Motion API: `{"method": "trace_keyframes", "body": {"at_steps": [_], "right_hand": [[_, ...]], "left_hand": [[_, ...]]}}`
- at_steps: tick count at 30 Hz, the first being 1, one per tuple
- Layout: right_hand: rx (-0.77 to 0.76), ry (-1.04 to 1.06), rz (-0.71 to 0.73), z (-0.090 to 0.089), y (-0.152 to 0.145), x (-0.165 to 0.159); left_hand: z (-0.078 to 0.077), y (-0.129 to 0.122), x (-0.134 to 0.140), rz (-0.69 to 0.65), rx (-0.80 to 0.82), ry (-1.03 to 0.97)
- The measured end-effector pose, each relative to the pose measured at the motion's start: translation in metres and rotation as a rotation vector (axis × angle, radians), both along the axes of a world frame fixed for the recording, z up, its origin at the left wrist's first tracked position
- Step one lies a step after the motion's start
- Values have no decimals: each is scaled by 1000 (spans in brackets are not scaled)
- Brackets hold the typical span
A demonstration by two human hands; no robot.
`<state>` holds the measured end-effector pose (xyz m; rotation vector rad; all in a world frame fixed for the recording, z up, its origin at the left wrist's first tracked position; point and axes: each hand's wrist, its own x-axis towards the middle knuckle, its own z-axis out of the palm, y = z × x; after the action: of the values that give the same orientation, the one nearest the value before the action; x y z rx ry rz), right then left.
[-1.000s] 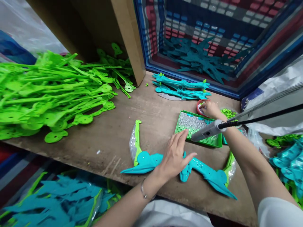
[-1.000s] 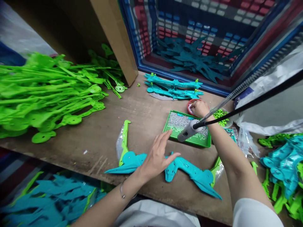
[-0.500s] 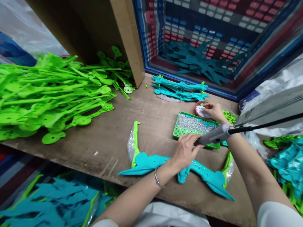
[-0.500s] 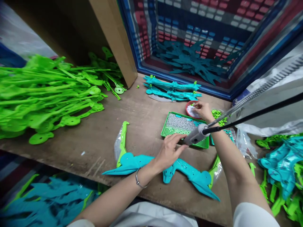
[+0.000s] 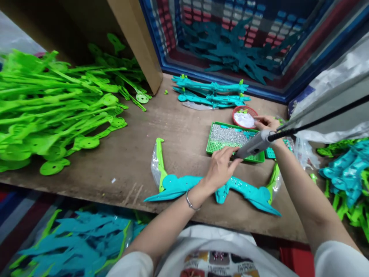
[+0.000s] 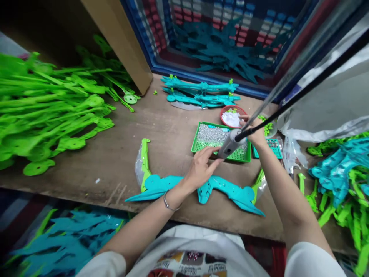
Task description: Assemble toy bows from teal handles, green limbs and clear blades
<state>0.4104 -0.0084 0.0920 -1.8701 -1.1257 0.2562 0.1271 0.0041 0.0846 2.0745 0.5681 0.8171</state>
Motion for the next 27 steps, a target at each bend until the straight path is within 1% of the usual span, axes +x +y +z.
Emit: {"method": "trace_keyframes", "body": {"at_steps": [2,4,6,7,8,9,11,14,15,17,19,21,25,27], "right_hand": [[81,1,-68,5,-37,-22],[105,55,-112,11,-75,-51],[41,181,-116,15,-111,-85],[5,241,-129,15,-126,-102],[-37,303,-132,13,-139,-119],[-66,356,-143,10,-150,-135],[-98,362,-188,1,-166,-160],[-156,188,-257,-14,-175,-181],[-176,135,-276,-17,-176,-185],[-205,101,-303,-21,-176,-187],[-205,141,-302,-20,-176,-187],[-196,194,-250,-17,-175,-187],[-183,213,-132,-9,-175,-187],[-180,197,-115,-10,-176,-187]], "left_hand": [[-2,1,-4,3,1,-17],[-5,-2,-13,44,5,-34],[-8,-9,-28,101,46,-3],[-9,-14,-37,104,88,40],[-11,-20,-45,77,138,96],[-12,-26,-54,23,193,150],[-15,-38,-67,-118,295,223],[-21,-50,-72,-271,394,271],[-22,-53,-71,-300,409,284],[-25,-56,-64,-322,395,304],[-26,-57,-55,-296,334,299],[-25,-57,-46,-279,248,275],[-23,-51,-35,-339,86,203],[-21,-42,-35,-361,73,173]]}}
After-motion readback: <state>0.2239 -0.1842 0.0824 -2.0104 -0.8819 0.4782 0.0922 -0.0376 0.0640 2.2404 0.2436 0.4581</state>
